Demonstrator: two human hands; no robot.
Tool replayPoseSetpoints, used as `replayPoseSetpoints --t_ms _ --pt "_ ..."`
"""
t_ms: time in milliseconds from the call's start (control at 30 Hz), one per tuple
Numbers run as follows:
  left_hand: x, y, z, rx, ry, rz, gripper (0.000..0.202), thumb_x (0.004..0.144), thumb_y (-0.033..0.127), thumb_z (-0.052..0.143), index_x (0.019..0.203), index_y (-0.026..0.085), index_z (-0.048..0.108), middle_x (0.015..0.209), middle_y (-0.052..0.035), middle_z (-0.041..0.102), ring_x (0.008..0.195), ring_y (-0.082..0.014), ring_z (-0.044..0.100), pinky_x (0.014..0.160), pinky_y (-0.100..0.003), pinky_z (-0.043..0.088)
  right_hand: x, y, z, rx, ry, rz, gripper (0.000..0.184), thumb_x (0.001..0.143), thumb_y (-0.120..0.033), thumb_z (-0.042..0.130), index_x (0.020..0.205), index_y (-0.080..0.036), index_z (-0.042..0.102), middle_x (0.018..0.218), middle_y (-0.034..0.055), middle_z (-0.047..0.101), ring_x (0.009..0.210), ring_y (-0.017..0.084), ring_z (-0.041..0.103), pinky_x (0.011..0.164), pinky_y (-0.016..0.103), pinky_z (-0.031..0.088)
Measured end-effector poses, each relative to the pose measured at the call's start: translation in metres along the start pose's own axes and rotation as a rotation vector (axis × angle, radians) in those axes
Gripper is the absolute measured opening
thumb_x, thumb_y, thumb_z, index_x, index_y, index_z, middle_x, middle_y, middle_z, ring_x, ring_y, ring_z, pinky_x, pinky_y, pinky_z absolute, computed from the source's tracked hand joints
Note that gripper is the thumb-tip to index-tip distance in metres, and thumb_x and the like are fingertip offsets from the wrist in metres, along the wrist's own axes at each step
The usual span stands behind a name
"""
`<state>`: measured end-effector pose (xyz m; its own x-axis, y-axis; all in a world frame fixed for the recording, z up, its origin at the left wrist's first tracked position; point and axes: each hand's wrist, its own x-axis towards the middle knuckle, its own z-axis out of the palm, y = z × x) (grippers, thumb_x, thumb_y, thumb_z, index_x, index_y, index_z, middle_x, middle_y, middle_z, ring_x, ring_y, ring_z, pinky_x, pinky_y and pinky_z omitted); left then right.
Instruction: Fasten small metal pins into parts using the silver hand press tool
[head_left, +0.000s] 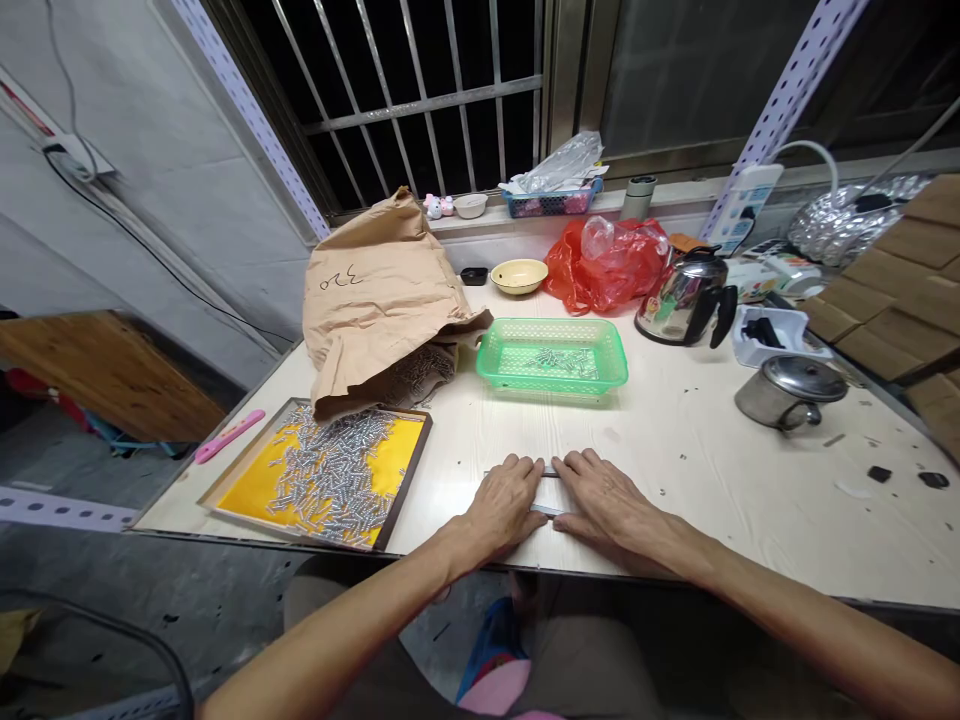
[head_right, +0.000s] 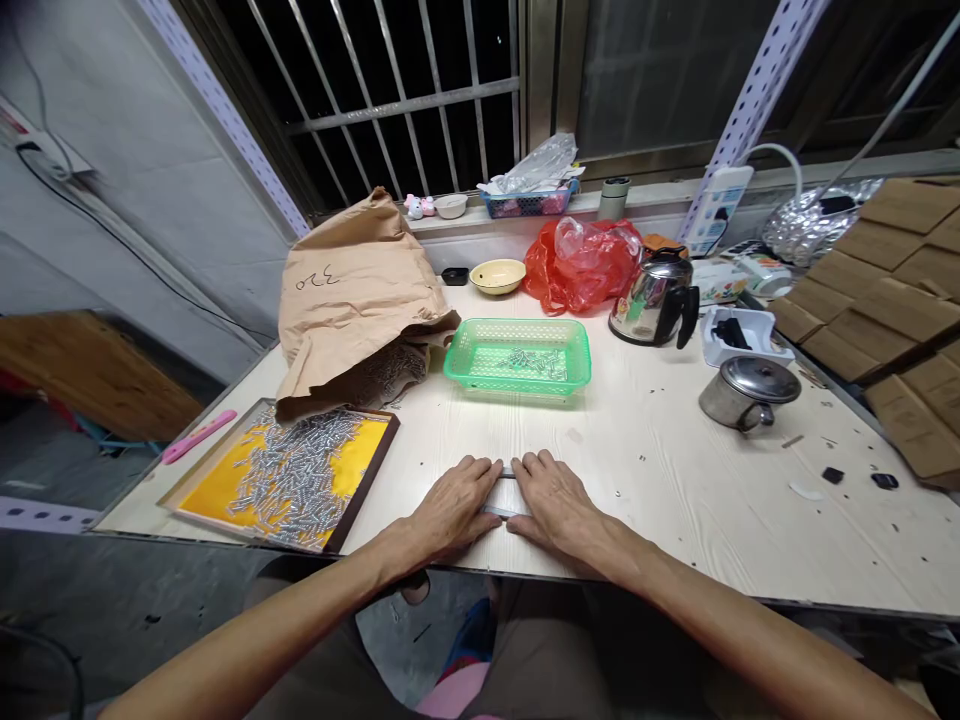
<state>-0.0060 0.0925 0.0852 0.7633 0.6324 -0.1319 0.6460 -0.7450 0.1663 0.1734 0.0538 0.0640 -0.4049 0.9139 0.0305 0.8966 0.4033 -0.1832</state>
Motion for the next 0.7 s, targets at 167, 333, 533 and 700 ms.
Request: replayPoseSetpoints --t_ms 167,333,533,700 --pt "0.004 -0.002 -0.003 0.036 -0.031 0.043 0.035 0.079 0.032 0.059 0.108 0.015 0.051 0.104 -0.0093 0.055 0.097 -0.0249 0.049 0.078 -0.036 0.046 0.000 -0.010 -0.014 0.018 -0.055 0.035 0.028 0.081 -0.032 0.063 0.102 -0.014 0.058 0.098 0.0106 0.058 0.091 0.025 0.051 0.078 0.035 0.040" --pt "0.007 0.005 -0.007 -0.004 -0.070 -0.013 0.013 0.084 0.027 0.053 0.091 0.016 0.055 0.098 -0.0081 0.057 0.094 -0.0240 0.050 0.076 -0.037 0.045 0.003 -0.014 -0.008 0.012 -0.079 0.047 0.010 0.087 -0.025 0.055 0.085 -0.016 0.058 0.087 0.0073 0.059 0.083 0.022 0.053 0.073 0.033 0.039" --pt "0.010 0.006 -0.010 -0.057 -0.081 -0.056 0.009 0.085 0.025 0.053 0.085 0.017 0.057 0.094 -0.0075 0.059 0.095 -0.0239 0.052 0.078 -0.037 0.046 0.004 -0.010 0.000 0.041 -0.041 0.031 0.014 0.090 -0.028 0.051 0.083 -0.018 0.057 0.082 0.0041 0.057 0.078 0.019 0.053 0.069 0.030 0.037" --pt "-0.007 0.009 0.016 -0.068 0.147 -0.100 0.033 0.084 0.020 0.054 0.116 0.015 0.050 0.118 -0.0128 0.055 0.112 -0.0272 0.050 0.091 -0.043 0.045 0.005 0.006 -0.015 0.097 0.014 -0.019 0.033 0.083 -0.043 0.059 0.104 -0.017 0.058 0.094 0.0081 0.057 0.088 0.022 0.050 0.074 0.032 0.040"
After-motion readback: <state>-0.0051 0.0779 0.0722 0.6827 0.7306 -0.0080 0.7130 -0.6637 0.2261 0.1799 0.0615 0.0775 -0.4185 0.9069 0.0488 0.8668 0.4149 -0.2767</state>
